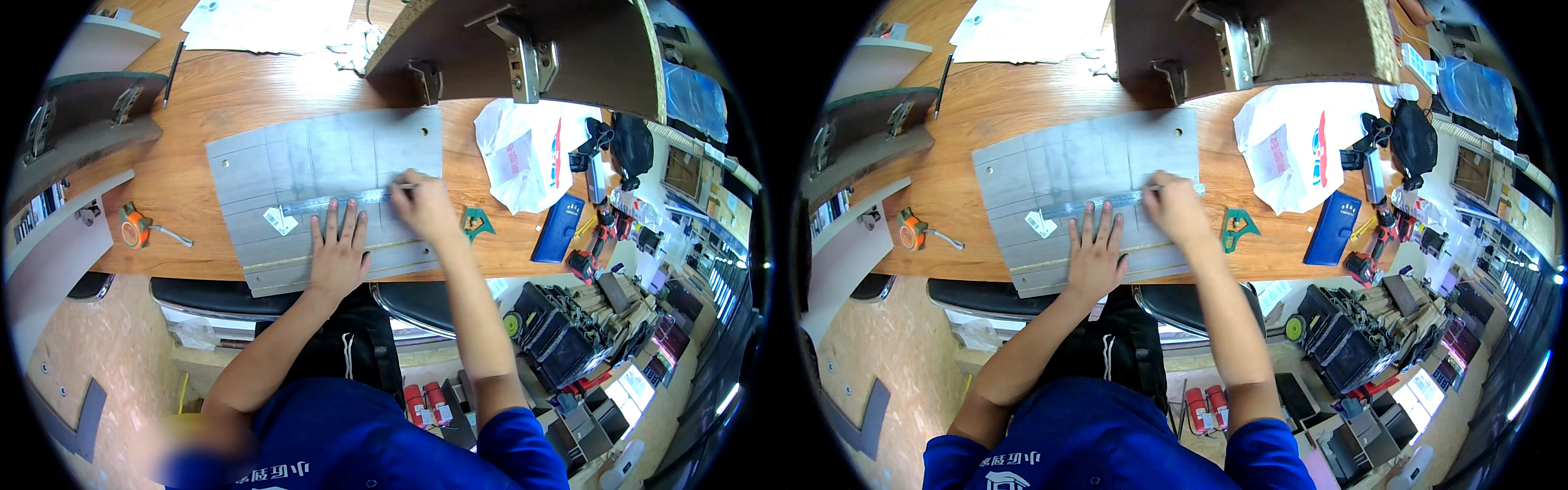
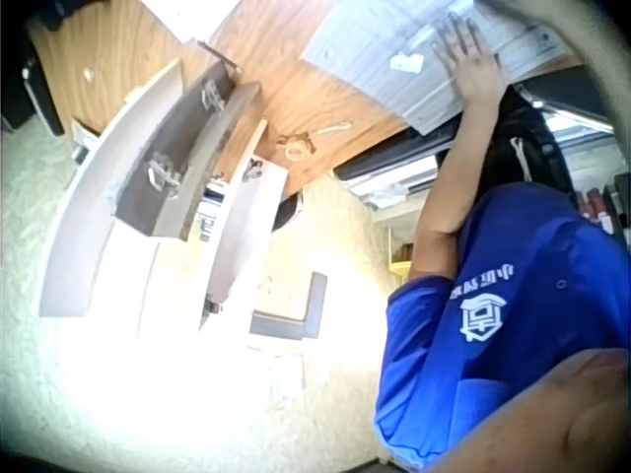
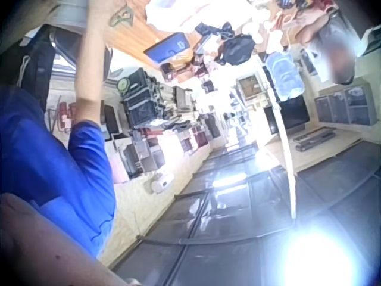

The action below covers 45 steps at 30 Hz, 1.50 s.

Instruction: The person uses a metal ruler and a marker to draw straight lines on a rectangular wooden board. They repeatedly reposition the ruler to create a grid pattern of intersecting lines. After finishing the markings, the person lifts the board to inspect the lines and then walks across the room carrying it.

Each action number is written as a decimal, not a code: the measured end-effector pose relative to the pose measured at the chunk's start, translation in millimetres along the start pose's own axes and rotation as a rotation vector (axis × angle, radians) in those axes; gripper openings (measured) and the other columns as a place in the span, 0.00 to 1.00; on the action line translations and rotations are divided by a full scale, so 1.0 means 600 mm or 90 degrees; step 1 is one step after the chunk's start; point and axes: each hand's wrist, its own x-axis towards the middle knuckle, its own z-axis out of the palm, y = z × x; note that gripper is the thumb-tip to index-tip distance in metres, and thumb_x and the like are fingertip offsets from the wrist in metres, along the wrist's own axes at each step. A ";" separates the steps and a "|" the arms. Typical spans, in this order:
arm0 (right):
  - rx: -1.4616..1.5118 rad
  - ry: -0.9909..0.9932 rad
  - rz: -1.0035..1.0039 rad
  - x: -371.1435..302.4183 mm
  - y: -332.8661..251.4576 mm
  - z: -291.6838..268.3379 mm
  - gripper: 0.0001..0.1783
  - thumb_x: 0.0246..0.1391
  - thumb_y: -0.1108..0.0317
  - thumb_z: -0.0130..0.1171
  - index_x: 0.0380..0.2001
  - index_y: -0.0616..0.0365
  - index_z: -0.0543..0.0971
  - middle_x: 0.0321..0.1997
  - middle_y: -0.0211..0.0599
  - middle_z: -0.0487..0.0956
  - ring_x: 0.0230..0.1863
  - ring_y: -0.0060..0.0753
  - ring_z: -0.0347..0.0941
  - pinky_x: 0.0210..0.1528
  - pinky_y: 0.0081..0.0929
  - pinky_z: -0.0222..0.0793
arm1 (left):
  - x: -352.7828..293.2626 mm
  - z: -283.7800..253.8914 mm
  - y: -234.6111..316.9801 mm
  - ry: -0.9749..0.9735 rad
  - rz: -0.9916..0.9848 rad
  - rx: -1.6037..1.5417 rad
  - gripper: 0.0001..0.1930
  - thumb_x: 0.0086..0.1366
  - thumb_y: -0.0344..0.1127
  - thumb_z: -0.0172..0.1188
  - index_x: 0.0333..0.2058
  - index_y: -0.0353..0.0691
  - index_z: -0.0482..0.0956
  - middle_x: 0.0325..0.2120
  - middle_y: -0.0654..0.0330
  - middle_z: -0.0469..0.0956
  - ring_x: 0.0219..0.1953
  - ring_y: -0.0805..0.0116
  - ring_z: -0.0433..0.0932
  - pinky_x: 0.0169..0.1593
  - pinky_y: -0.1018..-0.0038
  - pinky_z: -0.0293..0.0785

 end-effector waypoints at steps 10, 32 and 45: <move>0.059 -0.010 0.003 0.011 -0.059 0.089 0.09 0.56 0.69 0.63 0.34 0.65 0.79 0.36 0.58 0.83 0.40 0.65 0.80 0.45 0.50 0.77 | -0.002 0.008 -0.003 -0.017 0.002 -0.005 0.41 0.62 0.51 0.64 0.70 0.39 0.65 0.76 0.46 0.51 0.77 0.33 0.43 0.72 0.29 0.42; -0.016 0.484 0.070 -0.097 0.128 0.081 0.23 0.54 0.71 0.72 0.52 0.61 0.76 0.46 0.50 0.77 0.50 0.53 0.74 0.54 0.40 0.70 | 0.002 -0.005 0.001 -0.024 -0.010 0.024 0.41 0.63 0.49 0.64 0.71 0.37 0.63 0.77 0.44 0.46 0.77 0.33 0.42 0.73 0.32 0.44; 0.108 0.535 0.023 -0.094 0.140 0.096 0.16 0.54 0.74 0.71 0.44 0.59 0.77 0.44 0.45 0.82 0.46 0.52 0.76 0.48 0.42 0.71 | -0.003 -0.003 -0.008 0.013 0.017 0.042 0.39 0.62 0.45 0.63 0.70 0.38 0.66 0.76 0.39 0.48 0.76 0.28 0.43 0.73 0.34 0.45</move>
